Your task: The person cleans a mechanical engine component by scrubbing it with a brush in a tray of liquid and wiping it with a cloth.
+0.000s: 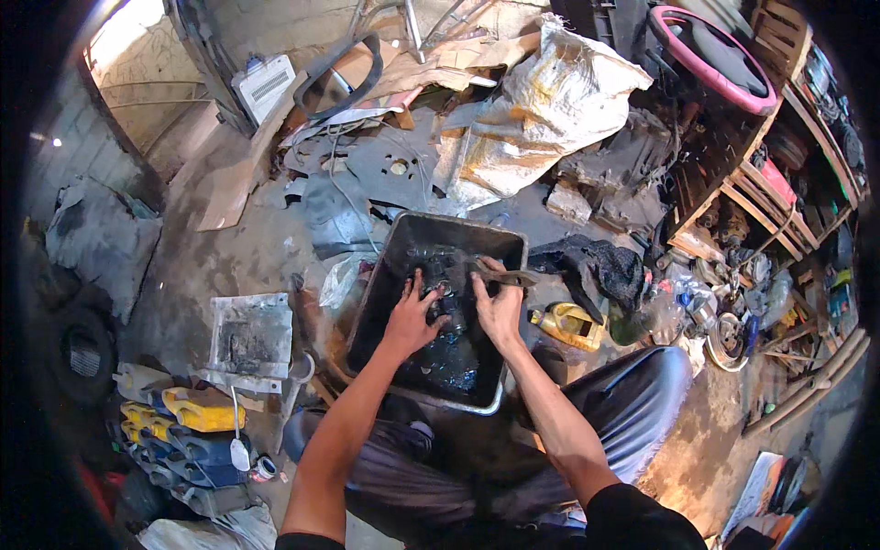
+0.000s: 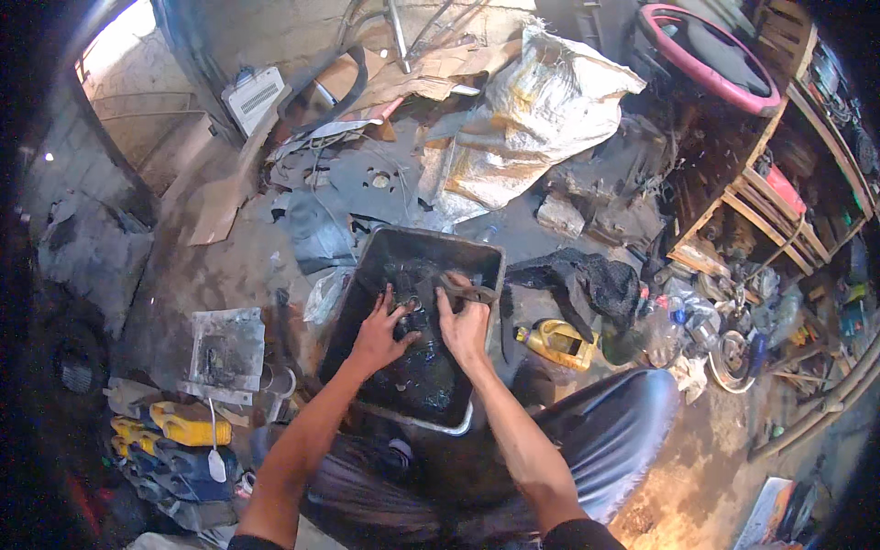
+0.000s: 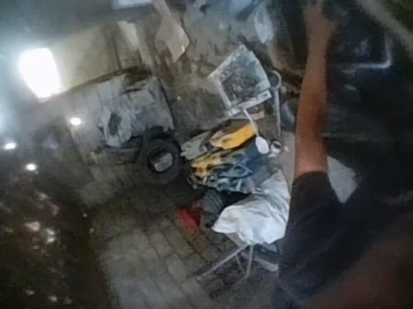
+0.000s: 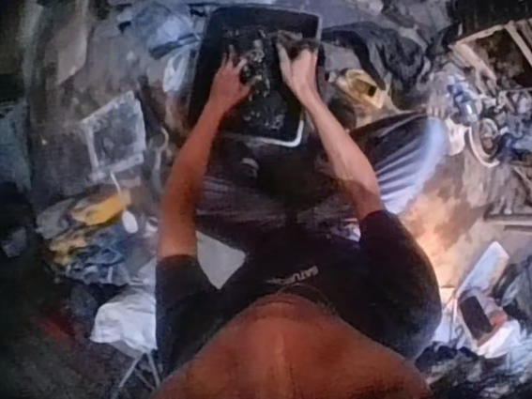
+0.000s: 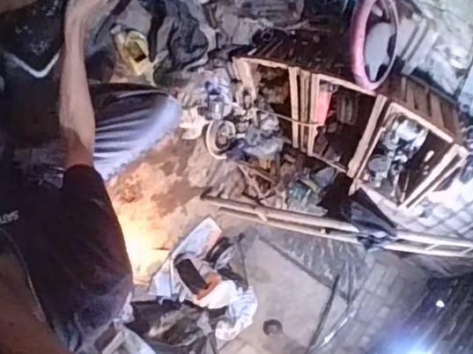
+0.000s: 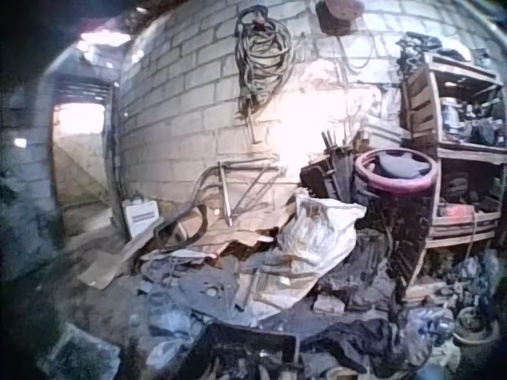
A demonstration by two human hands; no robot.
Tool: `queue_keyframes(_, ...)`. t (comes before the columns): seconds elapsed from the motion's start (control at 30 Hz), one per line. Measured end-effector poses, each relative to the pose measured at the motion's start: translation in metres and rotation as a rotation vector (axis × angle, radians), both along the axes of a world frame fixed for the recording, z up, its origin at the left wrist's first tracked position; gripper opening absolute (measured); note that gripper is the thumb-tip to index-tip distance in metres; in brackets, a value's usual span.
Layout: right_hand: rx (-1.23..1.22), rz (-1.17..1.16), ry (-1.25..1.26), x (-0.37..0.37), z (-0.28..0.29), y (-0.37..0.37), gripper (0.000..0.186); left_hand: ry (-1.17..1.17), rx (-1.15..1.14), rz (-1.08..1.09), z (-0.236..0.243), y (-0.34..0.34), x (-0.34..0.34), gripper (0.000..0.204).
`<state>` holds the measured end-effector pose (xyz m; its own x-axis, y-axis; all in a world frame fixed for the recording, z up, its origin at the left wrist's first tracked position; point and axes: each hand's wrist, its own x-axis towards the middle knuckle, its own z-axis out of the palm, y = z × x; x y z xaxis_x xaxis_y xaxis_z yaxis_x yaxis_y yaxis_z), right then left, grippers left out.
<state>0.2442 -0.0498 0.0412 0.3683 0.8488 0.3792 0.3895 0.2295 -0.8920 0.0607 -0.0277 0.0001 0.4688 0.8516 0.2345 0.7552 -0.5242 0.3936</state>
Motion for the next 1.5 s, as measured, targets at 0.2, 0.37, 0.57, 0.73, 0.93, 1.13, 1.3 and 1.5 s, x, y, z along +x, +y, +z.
queue_keyframes(0.2,-0.088,-0.072,-0.102,0.011,-0.01,0.042,0.027,-0.108,0.041,-0.006,-0.008,0.02,0.01,0.056)
queue_keyframes(0.37,-0.057,0.292,-0.384,-0.01,0.01,0.009,0.025,-0.151,0.068,-0.04,-0.016,0.028,-0.005,0.055)
queue_keyframes(0.57,0.016,0.272,-0.308,-0.007,0.003,0.035,0.025,-0.153,0.011,0.014,-0.014,0.039,-0.001,0.051)
queue_keyframes(0.73,-0.113,0.249,-0.444,0.016,0.011,0.066,0.033,-0.11,-0.042,0.045,-0.001,0.037,0.009,0.051)
queue_keyframes(0.93,-0.26,0.36,-0.662,0.022,0.027,0.091,0.033,-0.088,-0.069,0.041,0.001,0.033,0.002,0.051)
queue_keyframes(1.13,-0.41,0.449,-0.624,0.055,-0.026,0.045,0.034,-0.112,-0.129,0.156,0.011,0.031,0.007,0.042)
queue_keyframes(1.3,-0.372,0.239,0.115,0.099,-0.039,0.036,0.032,-0.224,-0.113,0.2,0.016,0.037,0.023,0.035)
queue_keyframes(1.5,-0.374,0.203,0.198,0.085,-0.01,0.009,0.034,-0.232,-0.123,0.173,0.023,0.02,0.022,0.038)
